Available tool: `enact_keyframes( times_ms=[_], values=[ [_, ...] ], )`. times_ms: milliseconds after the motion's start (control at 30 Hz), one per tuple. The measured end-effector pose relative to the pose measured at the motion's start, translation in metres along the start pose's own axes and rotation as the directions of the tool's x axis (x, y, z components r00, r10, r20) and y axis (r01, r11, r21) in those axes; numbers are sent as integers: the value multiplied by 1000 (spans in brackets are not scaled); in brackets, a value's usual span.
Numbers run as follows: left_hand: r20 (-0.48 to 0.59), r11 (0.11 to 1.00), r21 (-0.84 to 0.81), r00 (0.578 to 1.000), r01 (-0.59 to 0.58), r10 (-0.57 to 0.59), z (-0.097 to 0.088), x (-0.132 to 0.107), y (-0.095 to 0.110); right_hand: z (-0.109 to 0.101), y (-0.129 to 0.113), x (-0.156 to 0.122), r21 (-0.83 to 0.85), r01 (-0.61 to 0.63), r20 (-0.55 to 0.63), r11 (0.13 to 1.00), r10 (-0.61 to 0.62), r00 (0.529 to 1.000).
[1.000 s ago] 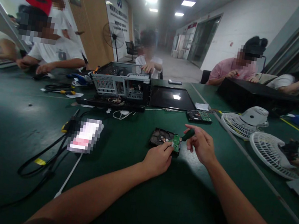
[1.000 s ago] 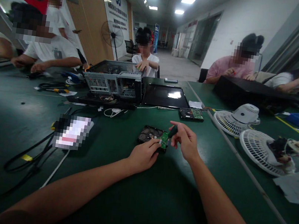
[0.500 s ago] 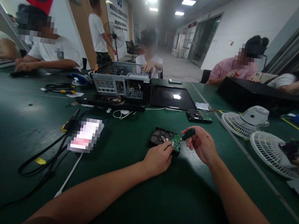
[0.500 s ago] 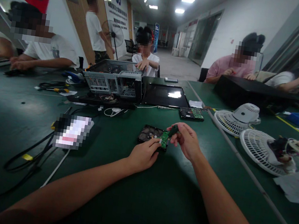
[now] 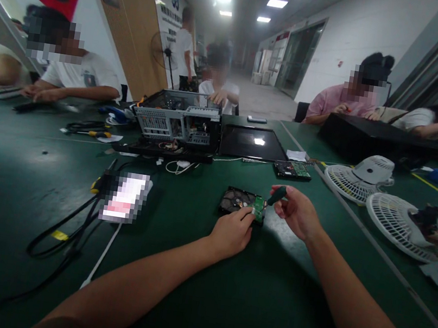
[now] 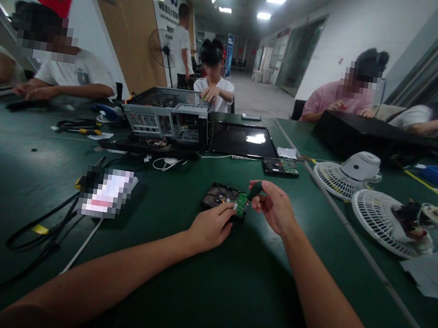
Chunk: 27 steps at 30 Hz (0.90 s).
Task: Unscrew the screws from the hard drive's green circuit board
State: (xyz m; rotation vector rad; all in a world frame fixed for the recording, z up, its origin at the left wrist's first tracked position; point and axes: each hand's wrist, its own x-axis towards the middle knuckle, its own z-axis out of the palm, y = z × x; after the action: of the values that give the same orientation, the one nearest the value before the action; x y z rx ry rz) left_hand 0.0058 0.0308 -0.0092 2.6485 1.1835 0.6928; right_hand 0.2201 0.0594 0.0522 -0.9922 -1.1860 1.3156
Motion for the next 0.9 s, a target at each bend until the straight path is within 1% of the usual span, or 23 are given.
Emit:
enact_keyframes(
  times_ms=[167,267,367,567,667,767,833,900],
  values=[
    [0,1000,4,1000,4,-4,0,0,0,0,-2,0,-30,35,20,999,-34,999],
    [-7,1000,-1,1000,-2,2,0,0,0,0,-3,0,-4,45,9,999,-45,999],
    [-14,1000,-8,1000,-5,5,-1,0,0,1,-3,-1,25,23,18,999,-24,1000],
    [-5,1000,-14,1000,-3,3,-2,0,1,1,1,-2,23,2,54,1000,-3,999],
    [-4,1000,-11,1000,-6,6,-2,0,0,0,3,0,87,-17,71,996,11,997],
    [-12,1000,-6,1000,-7,7,0,0,0,-1,3,1,141,-76,105,987,62,993],
    [-17,1000,1,1000,-7,7,1,0,0,-1,2,1,133,-96,122,986,80,989],
    [-16,1000,5,1000,-9,9,2,0,-1,0,1,0,115,-79,128,990,64,990]
  ],
)
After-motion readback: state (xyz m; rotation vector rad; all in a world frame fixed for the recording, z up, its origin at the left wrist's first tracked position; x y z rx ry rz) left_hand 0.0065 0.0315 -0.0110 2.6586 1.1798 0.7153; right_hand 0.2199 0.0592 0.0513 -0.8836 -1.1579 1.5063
